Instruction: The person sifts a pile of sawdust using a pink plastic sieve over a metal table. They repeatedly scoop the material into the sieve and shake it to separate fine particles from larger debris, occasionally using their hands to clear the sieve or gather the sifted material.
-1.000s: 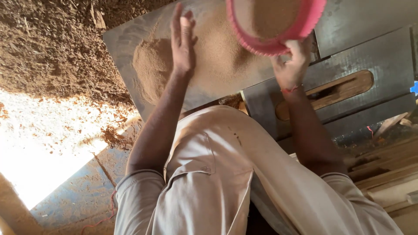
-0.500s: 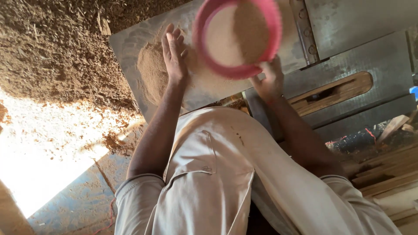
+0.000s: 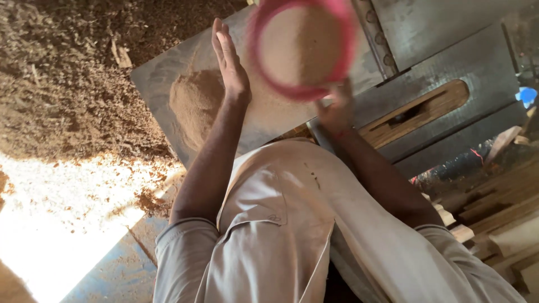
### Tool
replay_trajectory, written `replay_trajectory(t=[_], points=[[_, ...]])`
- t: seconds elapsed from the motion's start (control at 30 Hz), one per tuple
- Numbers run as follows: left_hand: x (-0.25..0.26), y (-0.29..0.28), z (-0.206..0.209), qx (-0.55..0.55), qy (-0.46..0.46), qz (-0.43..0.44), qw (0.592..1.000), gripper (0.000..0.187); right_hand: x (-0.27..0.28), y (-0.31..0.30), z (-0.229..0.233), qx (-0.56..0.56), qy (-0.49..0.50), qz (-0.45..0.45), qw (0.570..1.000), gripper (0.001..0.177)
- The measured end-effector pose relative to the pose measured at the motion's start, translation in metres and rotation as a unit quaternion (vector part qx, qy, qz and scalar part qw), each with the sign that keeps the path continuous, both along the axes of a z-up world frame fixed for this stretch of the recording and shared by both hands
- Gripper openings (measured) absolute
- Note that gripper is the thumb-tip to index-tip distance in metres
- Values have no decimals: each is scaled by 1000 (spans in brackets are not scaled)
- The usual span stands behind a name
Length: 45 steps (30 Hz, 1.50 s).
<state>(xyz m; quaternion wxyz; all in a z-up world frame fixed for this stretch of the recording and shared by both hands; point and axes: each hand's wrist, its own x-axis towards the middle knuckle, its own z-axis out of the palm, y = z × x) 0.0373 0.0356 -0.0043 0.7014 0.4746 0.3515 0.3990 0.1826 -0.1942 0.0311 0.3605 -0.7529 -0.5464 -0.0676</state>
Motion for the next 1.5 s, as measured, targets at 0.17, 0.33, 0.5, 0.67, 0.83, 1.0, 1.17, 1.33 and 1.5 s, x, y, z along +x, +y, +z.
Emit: replay_trajectory(t=[0.17,0.33,0.5,0.67,0.83,1.0,1.17,1.33,1.5], points=[[0,-1,8,7,27,-5,1000,91,12,9,8,36,191,-20,981,29],[4,-13,4,16,-11,-19,1000,91,7,-4,10,-19,97,13,995,28],[5,-21,-2,15,26,-35,999,91,13,-16,10,-54,95,-15,994,32],[5,-21,0,-6,33,-8,999,89,15,-16,6,-10,193,-45,980,25],[-8,-24,8,13,30,-32,999,87,14,-16,-10,-14,119,20,993,29],[-22,-29,9,-19,66,-21,997,92,13,-17,-12,-43,156,-8,987,34],[-19,-31,10,-18,35,-12,999,91,4,-14,4,11,249,-57,967,26],[-16,-40,6,-19,53,-12,998,89,4,-23,0,-24,181,-2,983,31],[-14,-30,5,-41,62,-27,997,90,8,-25,-9,-43,54,-33,997,33]])
